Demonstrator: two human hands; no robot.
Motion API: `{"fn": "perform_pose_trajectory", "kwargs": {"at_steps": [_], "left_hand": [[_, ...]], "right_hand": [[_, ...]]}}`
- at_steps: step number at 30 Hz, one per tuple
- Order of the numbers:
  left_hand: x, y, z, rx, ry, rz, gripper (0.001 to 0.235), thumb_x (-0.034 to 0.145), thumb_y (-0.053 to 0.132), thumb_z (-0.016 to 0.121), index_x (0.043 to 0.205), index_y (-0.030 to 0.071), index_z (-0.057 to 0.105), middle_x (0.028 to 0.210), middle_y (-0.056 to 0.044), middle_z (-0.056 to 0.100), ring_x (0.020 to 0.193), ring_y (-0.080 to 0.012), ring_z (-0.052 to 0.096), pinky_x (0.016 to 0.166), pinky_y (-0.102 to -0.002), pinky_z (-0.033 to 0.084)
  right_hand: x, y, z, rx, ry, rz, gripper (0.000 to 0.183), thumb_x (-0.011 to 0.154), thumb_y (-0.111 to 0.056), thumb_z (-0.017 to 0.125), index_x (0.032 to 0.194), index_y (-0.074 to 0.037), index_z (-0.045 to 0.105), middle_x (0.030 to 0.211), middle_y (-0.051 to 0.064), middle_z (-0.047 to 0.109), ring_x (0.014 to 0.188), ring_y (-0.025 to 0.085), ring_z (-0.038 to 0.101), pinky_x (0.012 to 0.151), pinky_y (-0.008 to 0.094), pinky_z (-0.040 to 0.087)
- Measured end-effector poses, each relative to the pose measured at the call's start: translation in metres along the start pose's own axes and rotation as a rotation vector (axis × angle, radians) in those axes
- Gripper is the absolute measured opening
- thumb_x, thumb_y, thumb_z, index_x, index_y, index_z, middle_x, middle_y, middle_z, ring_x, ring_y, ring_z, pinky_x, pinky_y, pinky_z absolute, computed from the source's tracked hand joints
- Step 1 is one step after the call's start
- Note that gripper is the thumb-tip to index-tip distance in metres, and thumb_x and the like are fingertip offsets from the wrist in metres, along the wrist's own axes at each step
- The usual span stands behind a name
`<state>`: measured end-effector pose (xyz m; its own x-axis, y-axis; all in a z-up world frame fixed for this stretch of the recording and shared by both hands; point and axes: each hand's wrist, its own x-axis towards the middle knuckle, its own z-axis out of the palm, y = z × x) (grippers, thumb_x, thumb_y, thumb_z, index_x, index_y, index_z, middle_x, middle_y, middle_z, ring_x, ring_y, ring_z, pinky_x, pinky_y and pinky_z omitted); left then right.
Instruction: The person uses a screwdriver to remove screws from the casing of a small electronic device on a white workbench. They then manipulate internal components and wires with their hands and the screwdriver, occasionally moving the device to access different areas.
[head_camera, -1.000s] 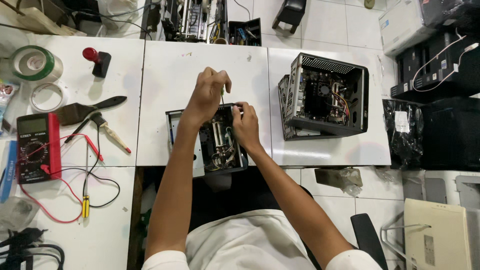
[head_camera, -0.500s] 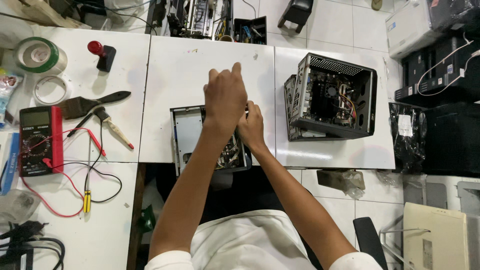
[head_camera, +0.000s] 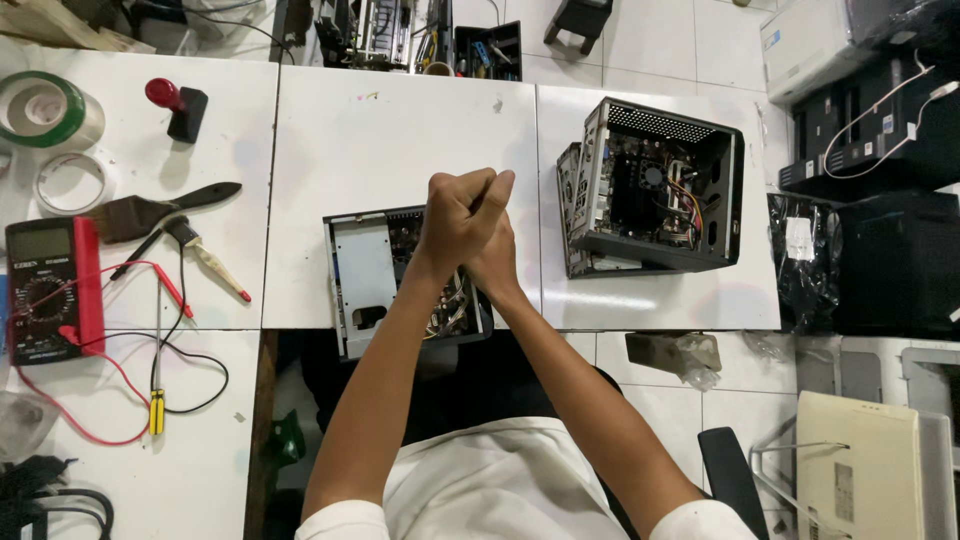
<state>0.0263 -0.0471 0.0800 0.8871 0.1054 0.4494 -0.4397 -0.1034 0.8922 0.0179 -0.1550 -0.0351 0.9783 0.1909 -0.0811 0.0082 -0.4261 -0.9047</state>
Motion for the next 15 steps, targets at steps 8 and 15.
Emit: {"fn": "perform_pose_trajectory", "kwargs": {"at_steps": [8,15], "left_hand": [[0.027,0.025,-0.027,-0.186,-0.116,-0.087,0.029,0.118,0.028,0.031,0.103,0.013,0.051,0.054,0.004,0.039,0.051,-0.0080,0.041,0.061,-0.025,0.045],[0.033,0.042,-0.058,0.503,-0.120,-0.259,0.049,0.119,0.047,0.027,0.106,0.008,0.054,0.075,-0.026,0.062,0.071,-0.0450,0.067,0.067,-0.058,0.054]], "right_hand": [[-0.003,-0.027,0.003,-0.069,0.063,0.016,0.031,0.112,-0.028,0.047,0.129,-0.008,0.063,0.114,0.020,0.062,0.100,0.042,0.070,0.094,0.055,0.055],[-0.002,-0.026,0.004,-0.075,0.099,0.032,0.031,0.111,-0.033,0.053,0.125,-0.010,0.067,0.112,0.020,0.067,0.098,0.041,0.074,0.090,0.052,0.057]]}}
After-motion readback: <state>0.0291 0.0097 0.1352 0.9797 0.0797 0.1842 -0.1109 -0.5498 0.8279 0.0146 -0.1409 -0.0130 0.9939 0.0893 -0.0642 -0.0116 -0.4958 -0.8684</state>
